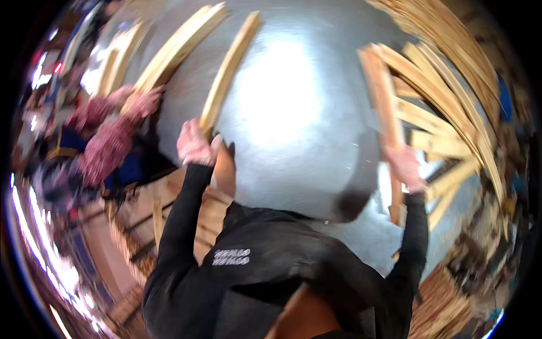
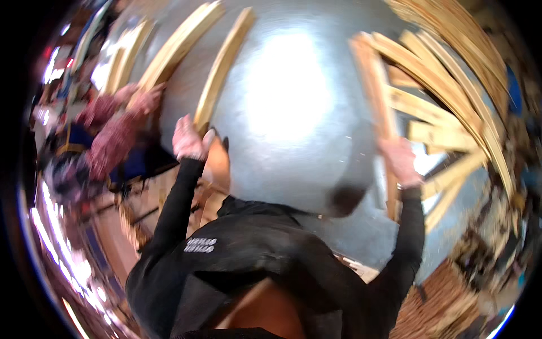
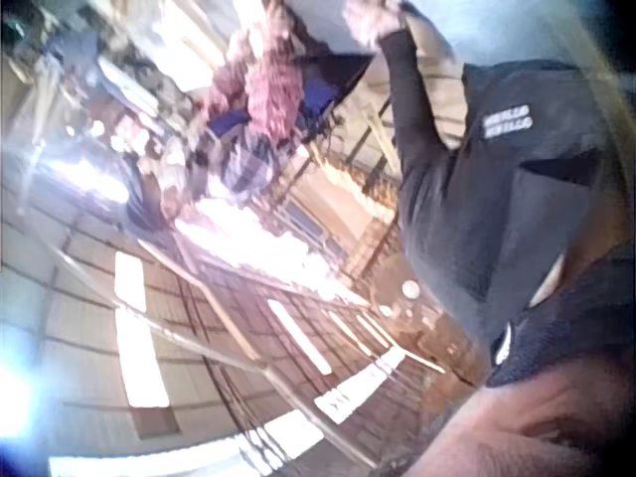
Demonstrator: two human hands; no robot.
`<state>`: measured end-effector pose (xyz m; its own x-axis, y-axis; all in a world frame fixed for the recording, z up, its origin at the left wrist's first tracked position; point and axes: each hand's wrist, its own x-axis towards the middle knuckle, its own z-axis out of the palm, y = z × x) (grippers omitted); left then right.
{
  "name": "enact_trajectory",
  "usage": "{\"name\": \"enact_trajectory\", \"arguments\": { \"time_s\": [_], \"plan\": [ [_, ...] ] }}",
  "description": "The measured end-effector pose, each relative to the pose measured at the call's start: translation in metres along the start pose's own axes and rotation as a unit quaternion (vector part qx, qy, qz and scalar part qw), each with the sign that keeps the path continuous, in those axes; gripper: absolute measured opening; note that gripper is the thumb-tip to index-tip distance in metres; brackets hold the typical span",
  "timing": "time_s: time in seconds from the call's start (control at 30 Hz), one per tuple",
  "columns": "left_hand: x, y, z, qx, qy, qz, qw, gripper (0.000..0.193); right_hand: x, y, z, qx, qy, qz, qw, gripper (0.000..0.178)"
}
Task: The person sorts and stacks wooden planks on a metal table. They pick up planks from a scattered pile, inspect them, and arrange them into neat stacks.
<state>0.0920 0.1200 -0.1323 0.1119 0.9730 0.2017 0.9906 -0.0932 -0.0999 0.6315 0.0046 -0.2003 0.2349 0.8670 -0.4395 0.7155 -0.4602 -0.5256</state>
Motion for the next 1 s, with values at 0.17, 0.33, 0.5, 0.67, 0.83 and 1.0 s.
{"name": "enact_trajectory", "arguments": {
  "time_s": [0.17,0.33,0.5,0.67,0.83,1.0],
  "plan": [
    [-0.03,0.156,0.026,-0.734,-0.429,-0.149,0.506,0.052,-0.002,-0.1,0.056,0.183,-0.074,-0.173,0.965,0.063],
    [-0.015,0.183,0.02,-0.599,-0.533,-0.138,0.581,0.021,0.113,-0.067,-0.076,-0.353,0.261,-0.201,0.876,0.107],
    [-0.013,0.148,0.073,-0.543,-0.524,-0.139,0.641,0.014,0.212,0.033,-0.132,-0.541,0.166,-0.083,0.82,0.076],
    [-0.011,0.128,0.083,-0.595,-0.369,-0.148,0.699,0.028,0.202,-0.121,-0.122,-0.442,-0.03,-0.063,0.894,0.059],
    [-0.008,0.116,0.09,-0.542,-0.341,-0.148,0.753,0.041,0.211,-0.098,-0.054,0.172,-0.148,-0.051,0.973,0.063],
    [0.001,0.132,0.06,-0.413,-0.216,-0.071,0.882,0.04,0.211,-0.086,0.003,0.279,-0.029,-0.127,0.951,0.043]
  ]
}}
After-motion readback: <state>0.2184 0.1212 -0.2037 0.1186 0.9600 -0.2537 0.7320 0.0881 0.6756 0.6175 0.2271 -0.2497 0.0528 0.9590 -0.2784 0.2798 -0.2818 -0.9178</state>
